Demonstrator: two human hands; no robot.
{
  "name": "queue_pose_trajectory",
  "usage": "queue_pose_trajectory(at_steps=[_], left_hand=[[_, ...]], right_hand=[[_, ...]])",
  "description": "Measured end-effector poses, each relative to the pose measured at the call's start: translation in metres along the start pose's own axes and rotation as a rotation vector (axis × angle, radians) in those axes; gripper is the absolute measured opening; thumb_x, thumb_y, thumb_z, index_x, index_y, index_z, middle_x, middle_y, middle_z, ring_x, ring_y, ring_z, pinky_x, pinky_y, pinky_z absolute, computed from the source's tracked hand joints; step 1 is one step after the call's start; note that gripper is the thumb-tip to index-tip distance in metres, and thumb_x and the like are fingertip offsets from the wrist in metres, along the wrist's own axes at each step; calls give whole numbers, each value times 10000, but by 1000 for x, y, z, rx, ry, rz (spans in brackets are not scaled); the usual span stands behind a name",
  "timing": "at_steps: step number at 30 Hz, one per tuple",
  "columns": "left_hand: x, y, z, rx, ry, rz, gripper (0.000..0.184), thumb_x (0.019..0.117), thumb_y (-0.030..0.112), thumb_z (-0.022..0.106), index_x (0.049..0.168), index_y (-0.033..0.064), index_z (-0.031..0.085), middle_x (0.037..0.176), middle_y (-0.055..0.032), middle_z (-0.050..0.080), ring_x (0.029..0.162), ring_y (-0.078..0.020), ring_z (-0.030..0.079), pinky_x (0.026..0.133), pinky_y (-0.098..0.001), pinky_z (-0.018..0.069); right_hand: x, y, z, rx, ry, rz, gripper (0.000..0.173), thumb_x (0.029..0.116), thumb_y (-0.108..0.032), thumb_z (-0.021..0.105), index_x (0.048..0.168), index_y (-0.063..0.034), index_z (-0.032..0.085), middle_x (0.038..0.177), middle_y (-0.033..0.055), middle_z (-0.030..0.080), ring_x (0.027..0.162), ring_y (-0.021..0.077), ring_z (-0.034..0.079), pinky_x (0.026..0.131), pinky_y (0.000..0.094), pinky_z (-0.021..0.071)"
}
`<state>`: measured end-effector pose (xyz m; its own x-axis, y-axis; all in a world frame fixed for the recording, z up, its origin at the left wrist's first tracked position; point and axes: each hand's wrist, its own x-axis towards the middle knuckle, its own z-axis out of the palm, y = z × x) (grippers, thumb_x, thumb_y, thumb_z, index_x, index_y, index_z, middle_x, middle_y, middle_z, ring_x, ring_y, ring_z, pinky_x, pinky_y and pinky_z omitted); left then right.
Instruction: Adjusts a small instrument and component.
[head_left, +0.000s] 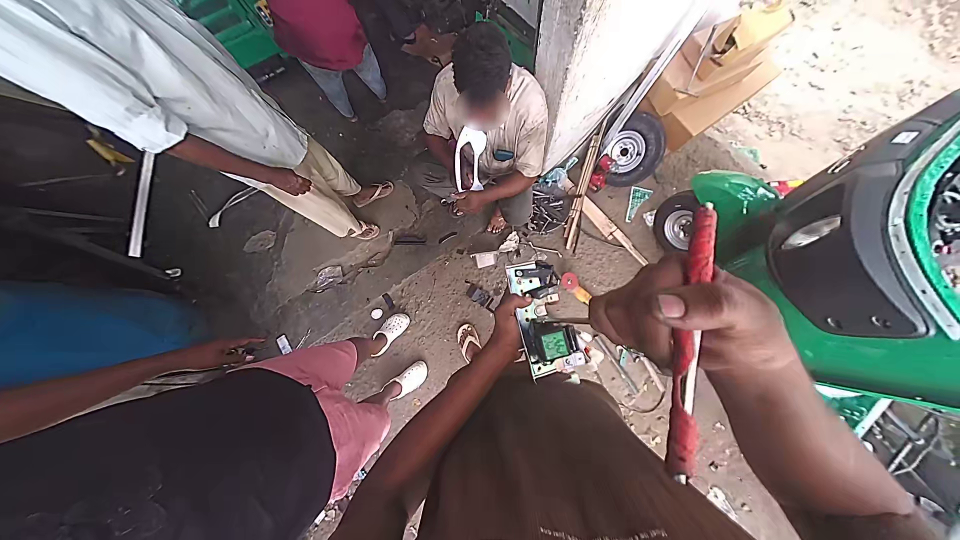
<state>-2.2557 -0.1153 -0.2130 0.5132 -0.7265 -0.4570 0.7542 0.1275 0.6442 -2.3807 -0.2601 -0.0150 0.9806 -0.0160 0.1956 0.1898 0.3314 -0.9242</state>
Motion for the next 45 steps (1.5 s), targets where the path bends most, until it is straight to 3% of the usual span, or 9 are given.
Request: queue_pose_trajectory(at_steps=[11, 13, 16, 19, 23, 25, 32, 39, 45], left_hand=[[0, -9, 4, 28, -96, -44, 412, 879, 168, 459, 1270, 49, 506, 925, -96, 719, 818, -178, 729, 733, -373, 621], [-2, -6, 7, 21, -40, -40, 381, 892, 152, 433, 1252, 43, 493, 904, -110, 710, 792, -202, 726, 691, -391, 621], [-4, -1, 7, -3, 8, -54, 377, 920, 148, 410, 1274, 42, 485, 926, -129, 709, 802, -218, 726, 685, -399, 619], [-9, 4, 14, 24, 45, -20, 347, 910, 116, 418, 1237, 50, 515, 889, -65, 700, 781, -140, 706, 712, -328, 601], [0, -4, 5, -54, 40, -26, 377, 908, 130, 414, 1266, 36, 485, 939, -141, 707, 821, -235, 726, 694, -409, 619], [0, -4, -1, -48, 68, -34, 376, 910, 154, 413, 1258, 39, 496, 955, -165, 709, 829, -269, 728, 692, -442, 619], [5, -3, 0, -62, 45, -20, 278, 933, 172, 377, 1073, 49, 584, 847, -131, 706, 771, -225, 720, 690, -410, 612], [2, -1, 0, -68, 45, 34, 280, 917, 152, 400, 1098, 41, 583, 870, -137, 720, 779, -218, 726, 695, -399, 616], [3, -4, -6, -61, 70, 5, 393, 932, 163, 390, 1295, 53, 493, 952, -177, 717, 816, -270, 731, 696, -429, 619]], right_hand=[[26, -57, -12, -420, -406, 444, 289, 998, -196, 489, 794, -92, 664, 584, -61, 564, 477, -6, 514, 421, 160, 422], [25, -81, -4, -1268, -390, 290, 223, 1001, -255, 524, 891, -218, 714, 737, -103, 636, 654, 19, 595, 558, 216, 496], [19, -80, 20, -1911, -292, 44, 225, 861, -175, 700, 1070, -219, 770, 1245, 53, 699, 1265, 395, 572, 1073, 652, 384], [10, -25, 12, -1290, -166, -555, 176, 1017, -111, 617, 1111, -137, 764, 1372, 121, 647, 1386, 351, 516, 1192, 527, 406], [24, 44, 13, -296, 377, -598, 304, 1016, -399, 635, 1190, -171, 735, 1435, 57, 610, 1297, 247, 601, 1060, 446, 546], [33, 56, 16, -101, 536, -604, 272, 987, -244, 702, 1237, -138, 685, 1258, 105, 687, 1100, 247, 699, 947, 431, 604], [32, 61, 3, 68, 421, -529, 482, 791, -89, 868, 1241, -153, 707, 940, 13, 689, 773, 116, 658, 731, 319, 602], [27, 65, 9, -204, 572, -474, 313, 1076, -272, 548, 1288, -71, 659, 1086, 53, 716, 945, 145, 695, 854, 341, 606], [21, 81, 35, -235, 847, -510, 250, 1085, -236, 462, 1202, -117, 648, 1044, 74, 724, 917, 215, 713, 842, 411, 614]])
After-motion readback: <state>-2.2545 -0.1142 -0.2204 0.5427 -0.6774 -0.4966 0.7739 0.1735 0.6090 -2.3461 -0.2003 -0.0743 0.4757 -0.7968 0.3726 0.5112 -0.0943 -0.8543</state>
